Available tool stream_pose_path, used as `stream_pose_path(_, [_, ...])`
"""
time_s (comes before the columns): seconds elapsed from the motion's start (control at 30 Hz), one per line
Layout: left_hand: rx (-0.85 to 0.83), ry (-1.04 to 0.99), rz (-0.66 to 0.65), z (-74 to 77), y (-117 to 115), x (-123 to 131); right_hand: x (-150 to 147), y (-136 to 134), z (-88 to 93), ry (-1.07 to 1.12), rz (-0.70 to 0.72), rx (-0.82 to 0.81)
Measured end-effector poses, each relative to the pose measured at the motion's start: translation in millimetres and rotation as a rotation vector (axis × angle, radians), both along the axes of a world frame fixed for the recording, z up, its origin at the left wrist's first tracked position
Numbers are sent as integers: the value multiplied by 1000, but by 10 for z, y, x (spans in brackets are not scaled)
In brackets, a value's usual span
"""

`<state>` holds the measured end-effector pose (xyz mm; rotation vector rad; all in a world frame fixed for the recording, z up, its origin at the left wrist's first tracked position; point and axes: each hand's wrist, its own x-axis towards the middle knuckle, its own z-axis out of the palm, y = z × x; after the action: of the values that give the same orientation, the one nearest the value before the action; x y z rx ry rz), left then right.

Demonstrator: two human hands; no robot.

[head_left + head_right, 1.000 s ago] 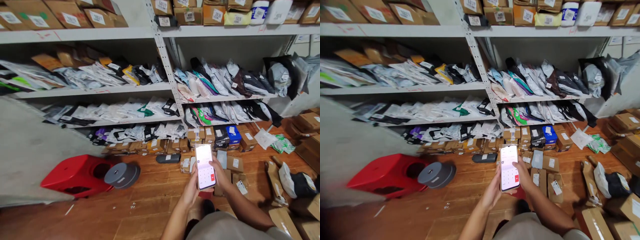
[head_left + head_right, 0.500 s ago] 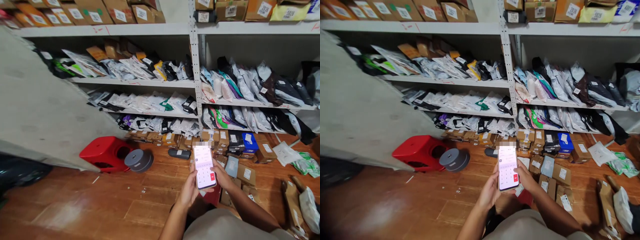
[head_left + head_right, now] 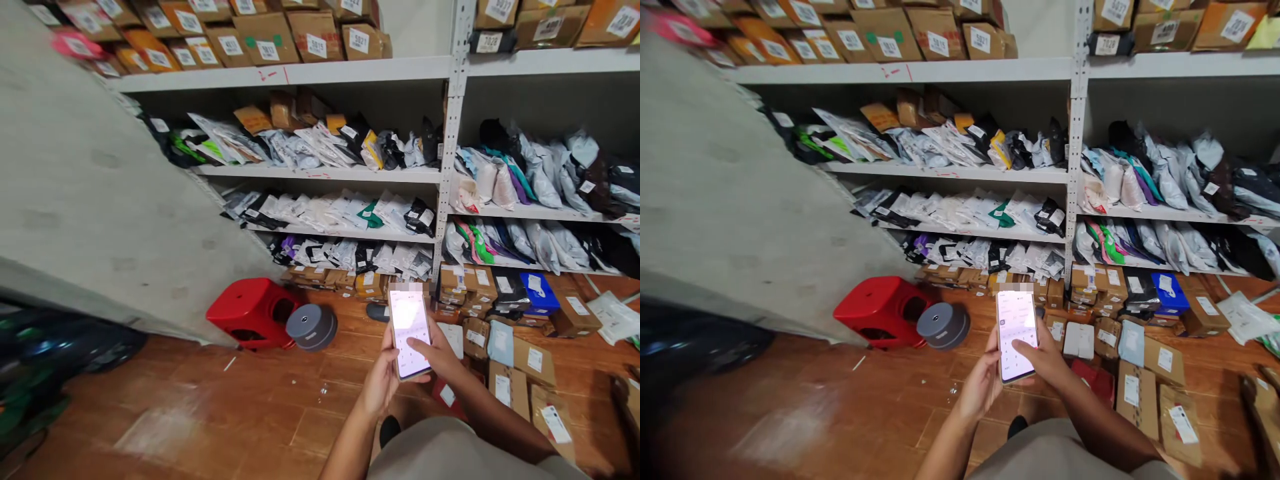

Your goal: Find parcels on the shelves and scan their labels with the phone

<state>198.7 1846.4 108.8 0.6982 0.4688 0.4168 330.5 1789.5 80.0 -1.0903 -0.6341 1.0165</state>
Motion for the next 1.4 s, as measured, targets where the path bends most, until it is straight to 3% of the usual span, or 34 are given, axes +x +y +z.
stream_pose_path(0.33, [40,108,66,106,730,-912,-772,609,66,-4,213,47])
stream_pose_path(0.67, [-34,-121,18,-19,1211,-1246,-1061,1176,6,71,218,-25])
stream_pose_path(0.87, [16,-117,12,-91,1651,-1215,-1028,1642,-96,79,177,-40])
stream_pose_path(1.07, [38,-126,34,-276,2329,-1015,-829,2322,-84,61,201,-42])
stream_pose_path(1.23, [7,-164,12,-203,3018,-685,-499,2937,16,29,209,11])
stream_pose_path(1.4, [17,-146,13,-123,3551,-372,-202,3552,-70,77,110,-7])
